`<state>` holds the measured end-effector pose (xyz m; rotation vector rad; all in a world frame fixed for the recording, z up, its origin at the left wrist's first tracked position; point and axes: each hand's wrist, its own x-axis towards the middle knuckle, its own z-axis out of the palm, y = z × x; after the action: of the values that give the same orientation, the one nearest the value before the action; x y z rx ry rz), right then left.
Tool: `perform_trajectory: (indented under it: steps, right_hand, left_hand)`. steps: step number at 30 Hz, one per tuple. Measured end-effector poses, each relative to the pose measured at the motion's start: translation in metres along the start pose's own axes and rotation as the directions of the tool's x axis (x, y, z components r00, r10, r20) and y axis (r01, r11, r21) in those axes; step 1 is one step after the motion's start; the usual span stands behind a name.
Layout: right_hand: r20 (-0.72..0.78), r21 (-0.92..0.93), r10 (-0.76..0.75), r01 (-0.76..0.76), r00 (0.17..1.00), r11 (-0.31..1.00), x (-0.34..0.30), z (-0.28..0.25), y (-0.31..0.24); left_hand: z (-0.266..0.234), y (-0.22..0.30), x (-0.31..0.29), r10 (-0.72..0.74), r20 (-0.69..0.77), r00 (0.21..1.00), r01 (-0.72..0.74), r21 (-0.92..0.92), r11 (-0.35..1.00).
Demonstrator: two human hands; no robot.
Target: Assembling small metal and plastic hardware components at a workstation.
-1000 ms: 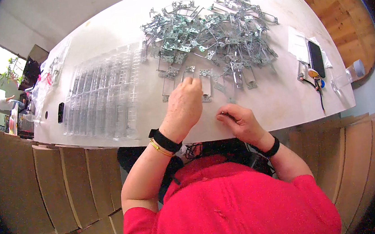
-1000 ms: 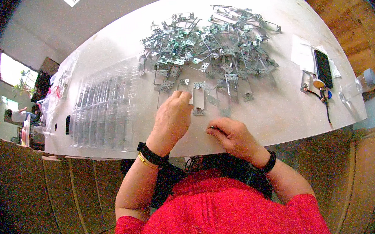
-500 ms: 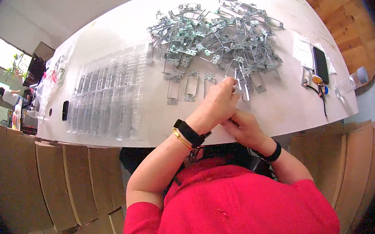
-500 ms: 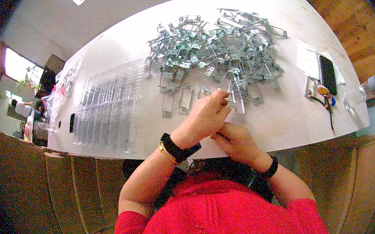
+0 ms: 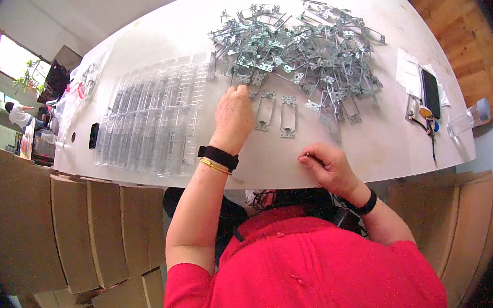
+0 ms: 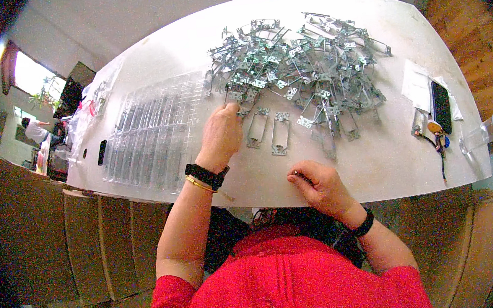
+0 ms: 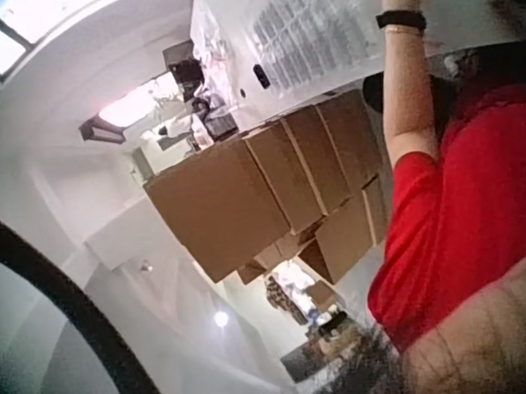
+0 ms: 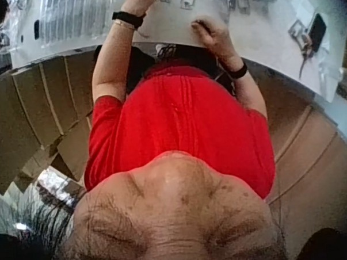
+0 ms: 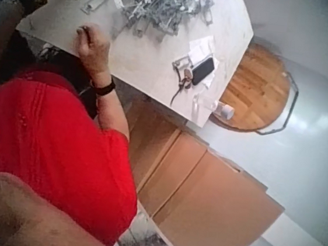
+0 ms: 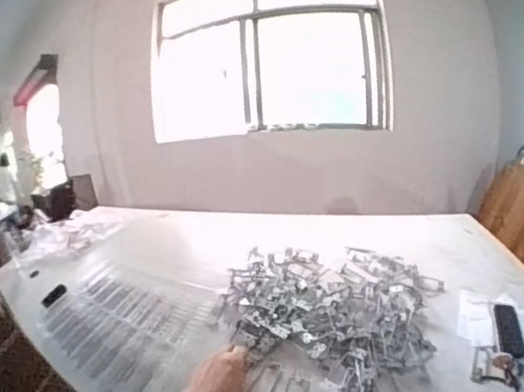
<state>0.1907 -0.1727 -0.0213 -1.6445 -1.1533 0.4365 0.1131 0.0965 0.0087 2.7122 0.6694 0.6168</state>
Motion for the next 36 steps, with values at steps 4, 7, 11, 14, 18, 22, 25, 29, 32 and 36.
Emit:
perform_trajectory:
  steps: [4, 7, 11, 14, 18, 22, 25, 29, 32, 36]
  right_hand:
    - [-0.019, -0.023, -0.038, 0.037, 0.999, 0.999, 0.001, 0.002, 0.000]
    - [-0.005, -0.015, 0.004, -0.004, 1.000, 1.000, -0.001, 0.002, -0.002]
    - [0.031, -0.011, 0.100, -0.100, 0.994, 0.995, -0.004, -0.001, -0.003]
    - [-0.023, -0.027, -0.006, 0.005, 1.000, 1.000, -0.004, 0.003, 0.002]
    - [-0.012, -0.038, -0.001, 0.001, 1.000, 0.999, -0.001, 0.002, 0.000]
    - [-0.032, -0.067, -0.036, 0.034, 0.999, 0.997, 0.000, 0.002, -0.005]
    - [-0.001, -0.060, 0.055, -0.055, 0.999, 0.997, -0.001, 0.002, -0.004]
    - [-0.010, -0.052, 0.051, -0.051, 0.999, 0.997, -0.002, 0.002, 0.000]
    - [-0.032, -0.089, -0.075, 0.072, 0.997, 0.993, -0.001, 0.004, 0.001]
    - [-0.061, -0.066, -0.059, 0.055, 0.996, 0.996, -0.003, 0.006, 0.006]
  left_hand:
    - [0.004, -0.008, -0.003, -0.031, 0.029, 0.999, 0.031, 0.012, 0.999]
    - [-0.008, 0.002, -0.014, -0.083, 0.062, 0.995, 0.080, 0.047, 0.996]
    - [-0.030, 0.016, -0.044, -0.163, 0.096, 0.982, 0.163, 0.009, 0.987]
    - [-0.041, 0.020, -0.071, -0.219, 0.180, 0.959, 0.229, -0.037, 0.973]
    - [-0.049, 0.025, -0.098, -0.268, 0.178, 0.947, 0.284, -0.073, 0.956]
    - [-0.052, 0.025, -0.122, -0.112, 0.011, 0.994, 0.112, -0.061, 0.992]
    - [-0.041, 0.024, -0.133, -0.012, 0.006, 1.000, 0.012, -0.091, 0.996]
    - [-0.035, 0.026, -0.147, 0.002, 0.133, 0.991, 0.005, -0.054, 0.999]
    - [-0.033, 0.026, -0.159, 0.080, 0.111, 0.991, -0.075, -0.055, 0.996]
    - [-0.036, 0.028, -0.173, 0.127, 0.110, 0.986, -0.117, -0.088, 0.989]
